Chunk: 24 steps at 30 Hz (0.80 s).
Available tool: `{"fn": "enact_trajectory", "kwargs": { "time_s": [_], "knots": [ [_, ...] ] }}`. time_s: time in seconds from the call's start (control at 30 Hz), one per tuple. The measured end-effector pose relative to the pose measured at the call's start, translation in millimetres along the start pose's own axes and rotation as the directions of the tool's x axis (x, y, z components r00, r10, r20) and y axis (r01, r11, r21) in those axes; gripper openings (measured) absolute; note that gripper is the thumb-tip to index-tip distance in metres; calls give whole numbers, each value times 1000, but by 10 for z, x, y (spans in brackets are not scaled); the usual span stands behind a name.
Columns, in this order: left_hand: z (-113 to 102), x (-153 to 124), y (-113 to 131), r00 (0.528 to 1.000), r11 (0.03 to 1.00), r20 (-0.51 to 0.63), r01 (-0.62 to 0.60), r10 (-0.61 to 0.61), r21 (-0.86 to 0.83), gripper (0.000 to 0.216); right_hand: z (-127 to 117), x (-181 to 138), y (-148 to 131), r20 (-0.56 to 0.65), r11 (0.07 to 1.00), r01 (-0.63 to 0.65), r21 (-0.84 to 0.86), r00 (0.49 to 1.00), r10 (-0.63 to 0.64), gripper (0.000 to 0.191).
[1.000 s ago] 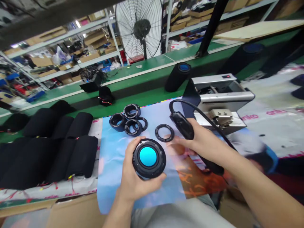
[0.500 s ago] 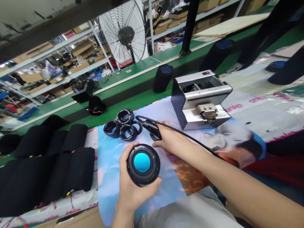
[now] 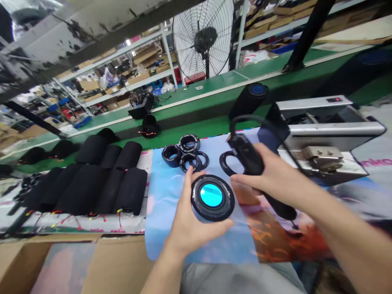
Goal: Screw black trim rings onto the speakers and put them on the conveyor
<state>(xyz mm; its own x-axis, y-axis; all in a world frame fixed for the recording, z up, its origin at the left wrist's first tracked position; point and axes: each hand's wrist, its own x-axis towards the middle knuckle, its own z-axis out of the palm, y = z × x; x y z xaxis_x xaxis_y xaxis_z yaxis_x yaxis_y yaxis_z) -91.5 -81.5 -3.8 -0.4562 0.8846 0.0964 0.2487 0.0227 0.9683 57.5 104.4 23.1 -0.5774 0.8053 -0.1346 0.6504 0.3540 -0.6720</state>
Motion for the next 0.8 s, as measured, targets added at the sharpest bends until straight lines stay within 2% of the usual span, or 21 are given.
{"fn": "enact_trajectory", "kwargs": {
  "time_s": [0.07, 0.17, 0.23, 0.33, 0.43, 0.5, 0.6, 0.7, 0.8],
  "knots": [
    [-9, 26, 16, 1000, 999, 28, 11, -10, -48, 126, -237, -178, -178, 15, 986, 87, 143, 996, -90, 73],
    [-27, 69, 31, 998, 995, 64, -14, 20, -99, 123, -447, -382, -413, 189, 954, 166, 249, 958, -216, 61],
    [-25, 89, 33, 997, 990, 67, -27, 36, -136, 123, -451, -425, -492, 293, 948, 250, 196, 908, -300, 58],
    [10, 97, 29, 997, 971, 64, -35, 51, -238, 122, -340, -380, -505, 333, 895, 432, 113, 832, -444, 67],
    [52, 89, 31, 998, 953, 57, -17, 36, -304, 117, -264, -318, -496, 382, 865, 491, 104, 783, -491, 81],
    [62, 84, 35, 999, 953, 47, 2, 13, -303, 120, -271, -307, -509, 414, 895, 426, 130, 797, -440, 83],
    [46, 85, 33, 998, 958, 55, 20, -4, -285, 127, -307, -324, -532, 384, 944, 298, 138, 863, -328, 68],
    [23, 94, 23, 998, 964, 70, 18, 0, -265, 129, -299, -340, -510, 339, 957, 267, 112, 895, -289, 54],
    [20, 102, 18, 998, 960, 69, 28, -9, -280, 132, -259, -330, -451, 327, 960, 241, 142, 904, -275, 51]
  ]
}}
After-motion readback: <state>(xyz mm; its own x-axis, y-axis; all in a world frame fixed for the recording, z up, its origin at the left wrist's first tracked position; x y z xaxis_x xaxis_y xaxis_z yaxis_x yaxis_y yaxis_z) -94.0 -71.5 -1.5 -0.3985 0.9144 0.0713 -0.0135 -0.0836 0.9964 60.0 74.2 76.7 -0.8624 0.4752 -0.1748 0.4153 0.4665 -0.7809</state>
